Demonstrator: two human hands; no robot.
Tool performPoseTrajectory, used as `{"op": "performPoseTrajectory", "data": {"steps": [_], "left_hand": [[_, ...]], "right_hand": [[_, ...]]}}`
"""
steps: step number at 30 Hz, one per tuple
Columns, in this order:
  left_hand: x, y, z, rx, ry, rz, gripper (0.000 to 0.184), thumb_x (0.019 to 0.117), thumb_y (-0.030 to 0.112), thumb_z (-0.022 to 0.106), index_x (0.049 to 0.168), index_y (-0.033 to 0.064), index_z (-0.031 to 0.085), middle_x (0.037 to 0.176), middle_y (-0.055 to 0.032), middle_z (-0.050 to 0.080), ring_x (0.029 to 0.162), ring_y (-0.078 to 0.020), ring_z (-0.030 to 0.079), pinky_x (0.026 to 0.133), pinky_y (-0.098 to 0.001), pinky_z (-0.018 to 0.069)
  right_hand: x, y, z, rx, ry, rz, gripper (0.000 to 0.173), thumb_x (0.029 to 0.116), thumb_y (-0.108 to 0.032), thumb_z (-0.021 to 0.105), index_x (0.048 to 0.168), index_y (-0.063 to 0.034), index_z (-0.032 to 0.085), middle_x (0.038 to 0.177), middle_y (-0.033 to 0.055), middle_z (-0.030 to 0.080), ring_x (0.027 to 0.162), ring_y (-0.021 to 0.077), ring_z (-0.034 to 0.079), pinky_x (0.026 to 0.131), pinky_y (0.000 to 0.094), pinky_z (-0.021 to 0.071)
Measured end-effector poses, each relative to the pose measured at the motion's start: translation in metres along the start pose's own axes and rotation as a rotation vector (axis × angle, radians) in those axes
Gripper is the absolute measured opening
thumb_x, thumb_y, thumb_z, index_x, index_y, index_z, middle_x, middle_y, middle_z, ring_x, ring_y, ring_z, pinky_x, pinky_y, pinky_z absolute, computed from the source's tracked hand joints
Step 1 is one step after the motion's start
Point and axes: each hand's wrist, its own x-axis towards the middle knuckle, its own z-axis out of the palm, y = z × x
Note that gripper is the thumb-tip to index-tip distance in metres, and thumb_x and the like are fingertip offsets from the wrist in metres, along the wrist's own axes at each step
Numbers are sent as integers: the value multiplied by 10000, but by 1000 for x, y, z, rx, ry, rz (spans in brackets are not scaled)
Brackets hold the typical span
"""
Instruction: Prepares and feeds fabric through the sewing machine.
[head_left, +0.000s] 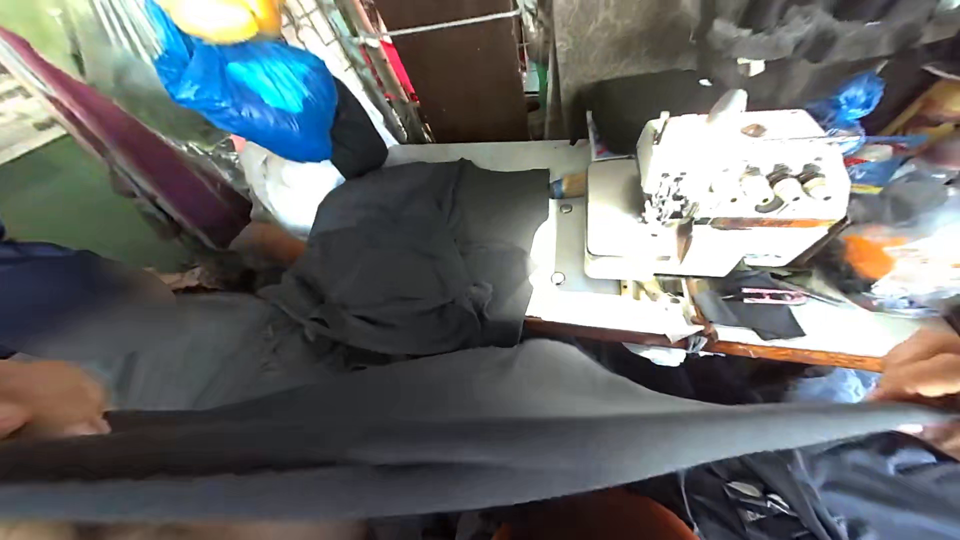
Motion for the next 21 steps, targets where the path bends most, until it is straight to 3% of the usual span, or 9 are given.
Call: {"op": "performPoseTrajectory", "data": {"steps": [3,5,7,9,11,12,14,17,21], "left_hand": [[57,-31,-20,115,-165,62,166,1049,305,548,974,222,670,872,168,662,791,47,615,744,-139,499],[97,-57,10,272,-90,123,215,1077,273,468,1043,144,637,918,115,672,834,10,646,784,-203,546],[121,-97,55,522,-92,113,317,1099,225,449,1196,-46,583,1130,-124,641,1065,-177,620,987,-345,493],[118,-148,94,877,-311,-50,439,1082,224,471,1374,-102,505,1347,-365,543,1273,-485,534,1096,-613,392],[87,-177,123,1020,-659,-218,592,1006,162,640,1488,-90,407,1384,-477,431,1256,-704,421,978,-864,307],[66,-181,142,982,-732,-197,625,968,150,694,1496,-52,428,1387,-446,453,1256,-684,434,971,-856,320],[17,-170,178,742,-857,-82,555,960,155,688,1460,-1,505,1367,-329,552,1270,-529,527,1025,-711,421],[-53,-134,229,268,-1084,-2,484,928,232,733,1353,25,634,1350,-186,629,1301,-314,578,1089,-502,476],[-82,-117,276,-52,-1214,115,326,944,224,705,1218,47,709,1245,-94,698,1234,-207,616,1092,-398,473]], "right_hand": [[13,2,7,112,81,-103,151,1002,-287,648,1025,-140,670,1038,-90,655,1083,11,603,976,233,497],[32,17,25,151,200,-116,135,1022,-363,601,1086,-281,688,1075,-180,680,1063,-11,632,951,227,533],[55,43,56,160,315,73,105,987,-286,649,1021,-226,728,998,-148,704,938,-33,651,855,200,561],[77,72,93,176,311,424,130,954,-139,676,975,-19,721,924,27,709,844,54,656,797,273,562],[86,93,126,380,370,658,96,957,-76,665,976,13,695,889,47,696,771,70,646,709,264,555],[90,97,135,486,397,684,81,959,-52,649,981,15,689,873,46,693,743,80,647,680,267,561],[94,93,144,612,371,664,88,967,-34,619,989,2,696,877,30,698,755,80,658,701,263,575],[93,83,147,673,294,624,105,959,-30,617,1013,-14,706,916,23,716,815,74,672,764,258,578],[92,70,140,688,266,502,218,912,33,625,1112,-4,703,1048,67,740,924,113,705,841,287,599]]}}
